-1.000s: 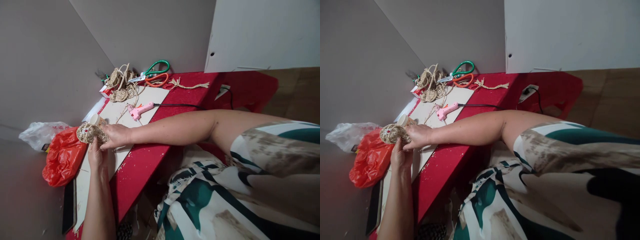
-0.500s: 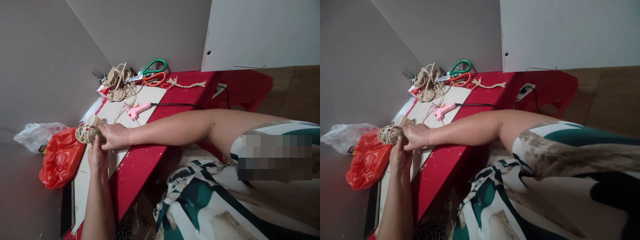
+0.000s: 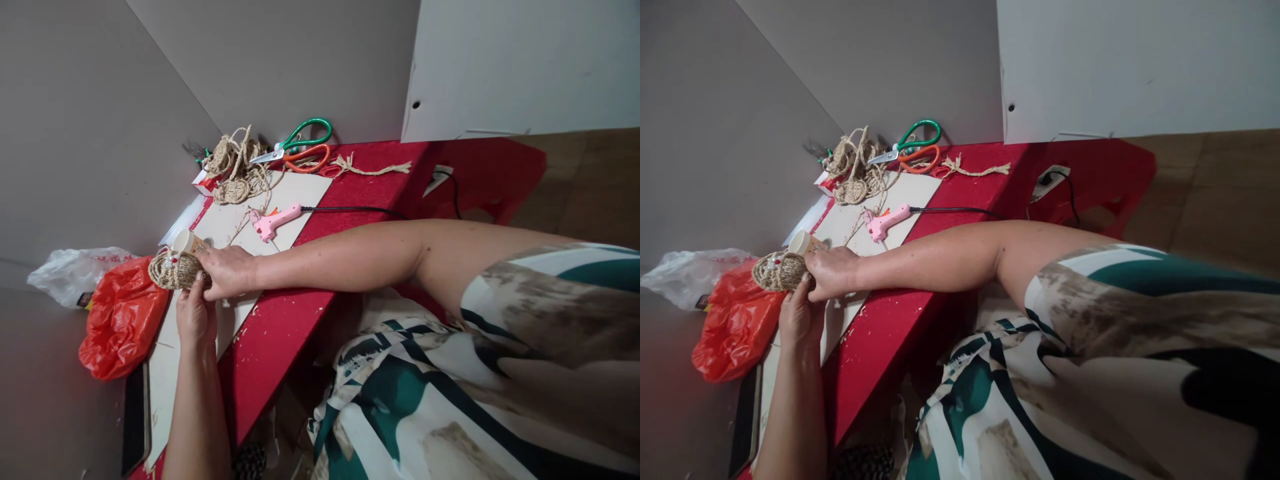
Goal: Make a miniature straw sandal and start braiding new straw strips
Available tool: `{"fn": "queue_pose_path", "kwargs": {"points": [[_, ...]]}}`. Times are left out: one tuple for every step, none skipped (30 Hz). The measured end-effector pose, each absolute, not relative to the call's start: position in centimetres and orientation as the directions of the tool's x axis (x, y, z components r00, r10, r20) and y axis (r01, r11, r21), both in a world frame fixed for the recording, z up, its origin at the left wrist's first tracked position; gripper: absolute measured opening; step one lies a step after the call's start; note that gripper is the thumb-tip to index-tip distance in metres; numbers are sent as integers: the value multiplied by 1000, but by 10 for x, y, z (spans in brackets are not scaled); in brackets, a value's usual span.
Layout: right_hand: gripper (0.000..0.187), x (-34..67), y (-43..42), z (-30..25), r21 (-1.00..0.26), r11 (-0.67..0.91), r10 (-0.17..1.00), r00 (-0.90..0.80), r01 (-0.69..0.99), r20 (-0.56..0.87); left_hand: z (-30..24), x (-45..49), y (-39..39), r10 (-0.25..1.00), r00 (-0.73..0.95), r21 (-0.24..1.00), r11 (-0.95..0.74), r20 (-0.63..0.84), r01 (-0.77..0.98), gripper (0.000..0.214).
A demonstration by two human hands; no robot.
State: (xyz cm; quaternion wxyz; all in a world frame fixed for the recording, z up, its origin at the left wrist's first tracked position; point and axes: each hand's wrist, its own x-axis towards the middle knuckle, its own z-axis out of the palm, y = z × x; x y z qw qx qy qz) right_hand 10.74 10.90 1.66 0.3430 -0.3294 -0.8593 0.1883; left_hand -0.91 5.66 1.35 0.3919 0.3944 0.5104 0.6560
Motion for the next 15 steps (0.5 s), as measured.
{"fn": "queue_pose_path", "kwargs": {"points": [[51, 108, 110, 18, -552, 707, 700, -544, 442, 462, 14, -8, 56, 926, -353, 980, -175, 131, -97, 34], [49, 108, 111, 19, -554, 702, 706, -540, 448, 459, 15, -7, 55, 936, -324, 981, -175, 140, -82, 34], [48, 109, 112, 20, -556, 696, 712, -533, 454, 456, 16, -7, 55, 943, -302, 983, -170, 143, -67, 35], [47, 109, 113, 21, -560, 691, 718, -525, 457, 457, 16, -7, 55, 947, -289, 985, -161, 139, -53, 35], [48, 110, 115, 22, -566, 686, 723, -515, 457, 460, 16, -8, 55, 949, -286, 988, -151, 133, -40, 36], [50, 111, 117, 22, -575, 679, 730, -501, 456, 465, 16, -10, 55, 947, -293, 989, -144, 129, -31, 35], [53, 111, 119, 23, -586, 672, 737, -484, 453, 472, 15, -12, 56, 943, -309, 989, -144, 127, -30, 35], [55, 112, 122, 23, -596, 664, 745, -464, 451, 479, 15, -16, 57, 933, -335, 988, -148, 127, -37, 34], [57, 112, 124, 23, -606, 655, 754, -442, 452, 485, 14, -20, 58, 924, -363, 987, -153, 123, -53, 33], [58, 113, 126, 23, -614, 644, 764, -420, 456, 490, 14, -24, 59, 916, -384, 985, -156, 117, -72, 33], [58, 114, 128, 24, -619, 635, 772, -399, 461, 495, 14, -28, 60, 908, -403, 984, -158, 111, -86, 31], [58, 114, 129, 24, -623, 629, 778, -382, 465, 499, 14, -33, 60, 902, -419, 983, -157, 105, -92, 28], [57, 115, 130, 25, -628, 621, 783, -370, 468, 499, 14, -36, 61, 896, -432, 984, -154, 101, -91, 27], [55, 116, 131, 26, -634, 614, 789, -363, 469, 496, 14, -40, 62, 891, -443, 985, -152, 100, -83, 30], [54, 116, 132, 27, -642, 608, 794, -359, 467, 490, 14, -42, 62, 885, -455, 986, -151, 102, -73, 34]]}}
